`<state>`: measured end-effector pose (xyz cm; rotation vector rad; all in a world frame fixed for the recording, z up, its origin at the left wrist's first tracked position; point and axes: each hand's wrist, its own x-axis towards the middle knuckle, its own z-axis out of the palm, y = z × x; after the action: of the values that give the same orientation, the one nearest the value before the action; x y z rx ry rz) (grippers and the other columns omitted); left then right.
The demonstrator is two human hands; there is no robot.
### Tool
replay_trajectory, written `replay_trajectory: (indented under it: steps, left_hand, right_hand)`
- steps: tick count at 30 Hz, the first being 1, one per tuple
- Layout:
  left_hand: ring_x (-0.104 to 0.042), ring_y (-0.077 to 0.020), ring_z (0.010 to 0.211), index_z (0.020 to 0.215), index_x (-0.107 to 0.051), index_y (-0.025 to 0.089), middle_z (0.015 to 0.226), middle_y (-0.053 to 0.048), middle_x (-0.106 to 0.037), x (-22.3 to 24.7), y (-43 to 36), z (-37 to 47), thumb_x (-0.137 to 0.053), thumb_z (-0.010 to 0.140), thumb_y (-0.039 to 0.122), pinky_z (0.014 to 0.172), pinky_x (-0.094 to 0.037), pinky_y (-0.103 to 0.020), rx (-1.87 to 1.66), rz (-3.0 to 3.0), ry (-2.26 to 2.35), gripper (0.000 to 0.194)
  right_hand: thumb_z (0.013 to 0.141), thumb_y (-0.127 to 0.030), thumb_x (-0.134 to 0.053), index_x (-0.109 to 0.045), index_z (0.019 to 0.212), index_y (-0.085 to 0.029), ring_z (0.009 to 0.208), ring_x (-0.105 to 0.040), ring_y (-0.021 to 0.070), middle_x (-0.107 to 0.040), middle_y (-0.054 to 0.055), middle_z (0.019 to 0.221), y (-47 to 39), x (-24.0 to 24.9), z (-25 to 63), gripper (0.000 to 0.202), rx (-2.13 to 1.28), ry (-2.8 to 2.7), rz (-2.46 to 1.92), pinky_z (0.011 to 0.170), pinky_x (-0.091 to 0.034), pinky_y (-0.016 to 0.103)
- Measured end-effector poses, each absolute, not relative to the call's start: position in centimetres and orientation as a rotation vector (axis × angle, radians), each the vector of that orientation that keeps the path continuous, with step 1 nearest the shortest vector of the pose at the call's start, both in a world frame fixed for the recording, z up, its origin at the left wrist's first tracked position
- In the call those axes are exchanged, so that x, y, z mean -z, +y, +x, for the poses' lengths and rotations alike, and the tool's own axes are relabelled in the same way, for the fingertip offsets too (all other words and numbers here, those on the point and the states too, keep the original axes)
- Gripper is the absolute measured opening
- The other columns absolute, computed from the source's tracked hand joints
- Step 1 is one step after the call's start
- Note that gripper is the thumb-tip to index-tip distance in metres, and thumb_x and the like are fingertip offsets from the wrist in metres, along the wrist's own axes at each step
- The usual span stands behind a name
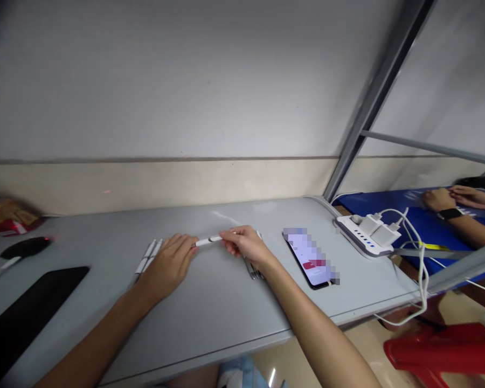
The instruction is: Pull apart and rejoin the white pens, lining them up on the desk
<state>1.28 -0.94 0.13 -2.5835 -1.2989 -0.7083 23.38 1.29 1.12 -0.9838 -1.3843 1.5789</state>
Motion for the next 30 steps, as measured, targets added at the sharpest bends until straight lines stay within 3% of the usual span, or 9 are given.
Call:
replay_trajectory:
  steps: [4, 6, 9, 12, 14, 24, 30]
  left_hand:
    - [-0.054, -0.0188, 0.094, 0.104, -0.055, 0.019, 0.097, -0.004, -0.061, -0.2, -1.1, 1.4, -0.034, 0.098, 0.026, 0.085, -0.041, -0.033, 0.826, -2.751, -1.37, 0.023]
    - [-0.054, -0.0196, 0.097, 0.104, -0.055, 0.019, 0.099, -0.005, -0.061, -0.4, -1.2, 1.4, -0.034, 0.098, 0.027, 0.087, -0.041, -0.035, 0.813, -2.733, -1.408, 0.024]
    - [-0.055, -0.0216, 0.093, 0.098, -0.057, 0.019, 0.095, -0.005, -0.062, -0.6, -1.0, 1.2, -0.034, 0.097, 0.029, 0.082, -0.042, -0.037, 0.749, -2.615, -1.481, 0.025]
    - [-0.056, -0.0231, 0.091, 0.094, -0.058, 0.019, 0.093, -0.006, -0.063, -0.4, -0.6, 0.7, -0.037, 0.096, 0.031, 0.079, -0.042, -0.038, 0.679, -2.49, -1.522, 0.025]
    - [-0.056, -0.0241, 0.091, 0.093, -0.059, 0.018, 0.093, -0.007, -0.064, -0.2, -0.3, 0.2, -0.037, 0.095, 0.031, 0.078, -0.043, -0.039, 0.615, -2.414, -1.553, 0.025]
    - [-0.05, -0.0346, 0.098, 0.097, -0.059, 0.016, 0.1, -0.016, -0.061, -0.4, 0.7, -2.5, -0.04, 0.086, 0.03, 0.073, -0.043, -0.045, 0.412, -2.103, -1.906, 0.026]
    - [-0.054, -0.0307, 0.099, 0.097, -0.056, 0.018, 0.1, -0.013, -0.061, -0.2, 2.5, -6.0, -0.042, 0.083, 0.028, 0.087, -0.044, -0.045, 0.571, -2.181, -2.014, 0.023]
  right_hand:
    - [0.08, -0.032, -0.065, -0.063, 0.077, -0.015, 0.073, -0.057, 0.0125, -0.062, 0.004, 0.079, 1.7, -1.1, 23.2, 0.018, -1.442, -1.152, -0.811, 0.062, -0.044, 0.022]
    - [0.083, -0.033, -0.062, -0.061, 0.085, -0.017, 0.07, -0.056, 0.012, -0.06, 0.002, 0.079, 2.1, -1.1, 23.7, 0.016, -1.565, -0.934, -0.689, 0.06, -0.045, 0.023]
    - [0.085, -0.033, -0.06, -0.057, 0.096, -0.022, 0.045, -0.034, 0.0062, -0.044, -0.006, 0.061, 2.4, -1.1, 24.5, 0.015, -1.741, -0.737, -0.559, 0.039, -0.027, 0.016]
    - [0.087, -0.029, -0.059, -0.05, 0.114, -0.033, 0.042, -0.021, 0.0057, -0.036, -0.008, 0.059, 2.4, -1.2, 25.0, 0.029, -1.757, -0.738, -0.476, 0.038, -0.013, 0.015]
    - [0.087, -0.029, -0.06, -0.047, 0.118, -0.037, 0.042, -0.019, 0.0059, -0.033, -0.008, 0.06, 2.3, -1.2, 24.9, 0.034, -1.754, -0.771, -0.455, 0.038, -0.011, 0.015]
    - [0.086, -0.038, -0.059, -0.045, 0.122, -0.037, 0.045, -0.016, 0.0066, -0.032, -0.008, 0.061, 2.1, -0.9, 24.0, 0.039, -1.743, -0.887, -0.549, 0.04, -0.01, 0.017]
    - [0.086, -0.04, -0.059, -0.044, 0.123, -0.036, 0.045, -0.015, 0.0066, -0.032, -0.008, 0.061, 2.4, -0.6, 24.0, 0.04, -1.702, -0.916, -0.589, 0.039, -0.01, 0.018]
